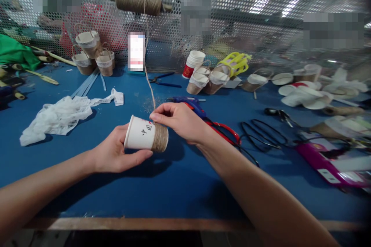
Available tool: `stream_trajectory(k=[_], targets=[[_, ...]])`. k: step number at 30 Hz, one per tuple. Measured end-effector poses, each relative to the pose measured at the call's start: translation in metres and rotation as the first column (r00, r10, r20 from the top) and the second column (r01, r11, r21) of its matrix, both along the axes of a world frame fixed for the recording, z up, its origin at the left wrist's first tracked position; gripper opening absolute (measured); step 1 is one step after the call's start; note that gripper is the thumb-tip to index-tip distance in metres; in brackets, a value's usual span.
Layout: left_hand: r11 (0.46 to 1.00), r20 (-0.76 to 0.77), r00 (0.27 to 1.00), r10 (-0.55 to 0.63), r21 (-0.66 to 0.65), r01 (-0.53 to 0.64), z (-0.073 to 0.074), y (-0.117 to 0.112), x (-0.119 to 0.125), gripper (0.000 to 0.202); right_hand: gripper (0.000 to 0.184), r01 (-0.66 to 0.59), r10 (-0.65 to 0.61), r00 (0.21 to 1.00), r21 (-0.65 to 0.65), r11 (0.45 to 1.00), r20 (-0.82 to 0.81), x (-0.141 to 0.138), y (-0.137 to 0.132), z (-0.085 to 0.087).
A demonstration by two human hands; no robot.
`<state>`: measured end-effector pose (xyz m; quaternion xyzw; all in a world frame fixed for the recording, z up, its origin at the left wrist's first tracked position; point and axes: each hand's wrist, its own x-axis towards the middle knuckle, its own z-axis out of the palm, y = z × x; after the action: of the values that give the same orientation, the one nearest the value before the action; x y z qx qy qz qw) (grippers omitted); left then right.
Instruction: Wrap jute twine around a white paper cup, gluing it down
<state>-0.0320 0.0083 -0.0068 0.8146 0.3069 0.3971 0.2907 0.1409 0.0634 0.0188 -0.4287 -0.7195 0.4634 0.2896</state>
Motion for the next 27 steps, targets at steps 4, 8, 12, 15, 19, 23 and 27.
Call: stream_trajectory(k=[4, 8, 12, 15, 19, 23, 27], targets=[[0.984, 0.054, 0.999, 0.006, -0.176, 0.003, 0.002, -0.001, 0.001, 0.010, 0.016, 0.012, -0.013, 0.999, 0.016, 1.000, 0.039, 0.000, 0.003, -0.005], [0.895, 0.143, 0.989, 0.043, -0.446, 0.025, 0.004, -0.001, 0.004, 0.010, 0.015, 0.040, -0.041, 0.997, 0.005, 0.999, 0.072, 0.000, 0.008, -0.013], [0.820, 0.220, 0.971, 0.094, -0.570, 0.050, 0.006, 0.000, 0.005, 0.010, 0.015, 0.046, -0.044, 0.997, -0.026, 0.999, 0.065, 0.000, 0.011, -0.017], [0.796, 0.250, 0.962, 0.111, -0.602, 0.064, 0.006, 0.000, 0.005, 0.011, 0.017, 0.045, -0.042, 0.996, -0.028, 0.999, 0.074, -0.001, 0.010, -0.016], [0.773, 0.263, 0.955, 0.134, -0.631, 0.065, 0.004, 0.000, 0.006, 0.015, 0.017, 0.058, -0.055, 0.994, -0.029, 0.998, 0.095, -0.002, 0.008, -0.014], [0.728, 0.301, 0.935, 0.187, -0.682, 0.074, 0.002, 0.002, 0.005, 0.015, 0.020, 0.046, -0.040, 0.995, -0.059, 0.997, 0.096, -0.001, 0.011, -0.018], [0.684, 0.449, 0.846, 0.287, -0.715, 0.147, 0.002, 0.008, 0.003, 0.024, 0.022, 0.084, -0.078, 0.992, -0.066, 0.994, 0.100, 0.000, 0.016, -0.018]])
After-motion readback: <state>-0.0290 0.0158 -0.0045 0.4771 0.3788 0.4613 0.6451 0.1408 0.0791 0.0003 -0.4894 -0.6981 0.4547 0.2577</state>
